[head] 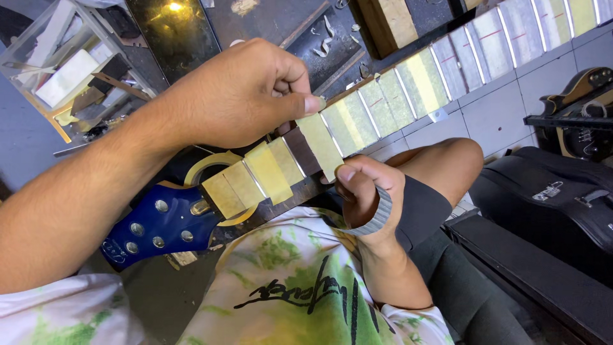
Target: The person sands the taped fretboard of a guitar neck using a sanding strip. They repeatedly rub the sanding strip along the fretboard, remove pieces of tape to check the surface, and continue sanding.
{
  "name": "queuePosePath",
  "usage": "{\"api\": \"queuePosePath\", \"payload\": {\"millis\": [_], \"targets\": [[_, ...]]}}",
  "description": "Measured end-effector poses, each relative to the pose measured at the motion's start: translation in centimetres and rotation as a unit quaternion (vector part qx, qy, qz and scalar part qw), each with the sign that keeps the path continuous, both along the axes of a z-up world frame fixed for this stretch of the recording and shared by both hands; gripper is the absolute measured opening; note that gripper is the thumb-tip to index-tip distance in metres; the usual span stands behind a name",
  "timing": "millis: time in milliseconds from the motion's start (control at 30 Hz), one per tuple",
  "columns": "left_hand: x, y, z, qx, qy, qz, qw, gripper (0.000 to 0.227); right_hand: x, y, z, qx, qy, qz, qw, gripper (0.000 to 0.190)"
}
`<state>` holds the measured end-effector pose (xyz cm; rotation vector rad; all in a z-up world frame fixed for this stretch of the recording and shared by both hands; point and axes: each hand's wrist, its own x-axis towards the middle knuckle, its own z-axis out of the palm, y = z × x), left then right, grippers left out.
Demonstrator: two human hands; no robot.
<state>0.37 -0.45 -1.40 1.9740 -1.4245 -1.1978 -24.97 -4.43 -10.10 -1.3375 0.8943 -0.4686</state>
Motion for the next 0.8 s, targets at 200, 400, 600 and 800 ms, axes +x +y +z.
{"api": "queuePosePath", "payload": {"millis": [200,400,600,800], "targets": [[-0.2,-0.1,-0.4,0.038,0.017,0.028,0.999,0.040,0.7,0.5,-0.1,0.008,-0.036,-0.023,0.999,0.030],[-0.4,1.2,-0.1,0.005,-0.019,0.070,0.997,0.032,-0.6,-0.3,0.1,-0.125,-0.009,0.056,0.991,0.038],[-5.1,2.2,2.6,-0.064,-0.372,-0.066,0.924,0.066,-4.0,-1.4,-0.1,-0.159,0.020,0.043,0.986,0.013],[-7.2,1.8,-0.9,-0.157,-0.530,-0.076,0.830,0.061,-4.3,-1.4,0.9,-0.132,-0.142,0.021,0.981,0.026]]}}
